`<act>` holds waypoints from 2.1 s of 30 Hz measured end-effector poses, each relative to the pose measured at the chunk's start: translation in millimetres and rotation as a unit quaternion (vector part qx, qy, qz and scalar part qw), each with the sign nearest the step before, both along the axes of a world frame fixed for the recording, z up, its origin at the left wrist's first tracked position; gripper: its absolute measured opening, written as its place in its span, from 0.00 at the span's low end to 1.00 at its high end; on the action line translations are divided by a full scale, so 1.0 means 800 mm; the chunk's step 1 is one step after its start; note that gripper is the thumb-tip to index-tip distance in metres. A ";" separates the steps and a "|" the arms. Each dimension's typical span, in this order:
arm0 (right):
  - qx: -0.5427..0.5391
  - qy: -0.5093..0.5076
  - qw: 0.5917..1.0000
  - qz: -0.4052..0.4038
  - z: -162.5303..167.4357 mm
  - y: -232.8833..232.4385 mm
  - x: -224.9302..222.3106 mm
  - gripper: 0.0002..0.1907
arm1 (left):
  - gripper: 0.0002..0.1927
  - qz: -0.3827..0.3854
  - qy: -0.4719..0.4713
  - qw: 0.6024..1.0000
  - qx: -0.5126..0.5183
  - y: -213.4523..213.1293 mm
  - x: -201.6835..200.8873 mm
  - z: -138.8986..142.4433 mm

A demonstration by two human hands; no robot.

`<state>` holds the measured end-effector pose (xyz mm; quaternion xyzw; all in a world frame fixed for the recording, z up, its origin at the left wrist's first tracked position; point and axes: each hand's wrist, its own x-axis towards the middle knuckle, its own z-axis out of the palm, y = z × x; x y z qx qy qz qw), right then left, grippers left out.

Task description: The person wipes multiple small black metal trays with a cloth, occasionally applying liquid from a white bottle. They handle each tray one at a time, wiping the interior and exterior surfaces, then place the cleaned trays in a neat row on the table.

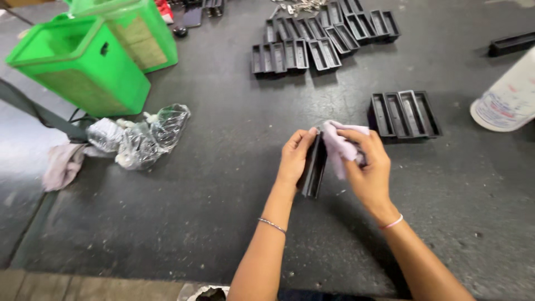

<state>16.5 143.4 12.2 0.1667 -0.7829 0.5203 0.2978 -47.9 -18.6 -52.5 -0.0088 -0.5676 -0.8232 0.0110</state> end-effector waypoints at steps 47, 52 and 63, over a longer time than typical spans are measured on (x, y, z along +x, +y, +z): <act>0.096 0.129 0.981 -0.112 0.012 0.021 0.002 0.21 | 0.24 0.026 -0.077 0.993 0.083 -0.060 -0.015 0.014; 0.066 0.088 0.987 -0.116 0.010 0.025 -0.003 0.19 | 0.26 -0.075 -0.005 0.972 0.221 -0.063 -0.014 0.003; -0.005 -0.020 0.999 -0.031 -0.005 0.019 -0.009 0.21 | 0.24 -0.117 0.010 0.952 0.282 -0.067 -0.018 -0.005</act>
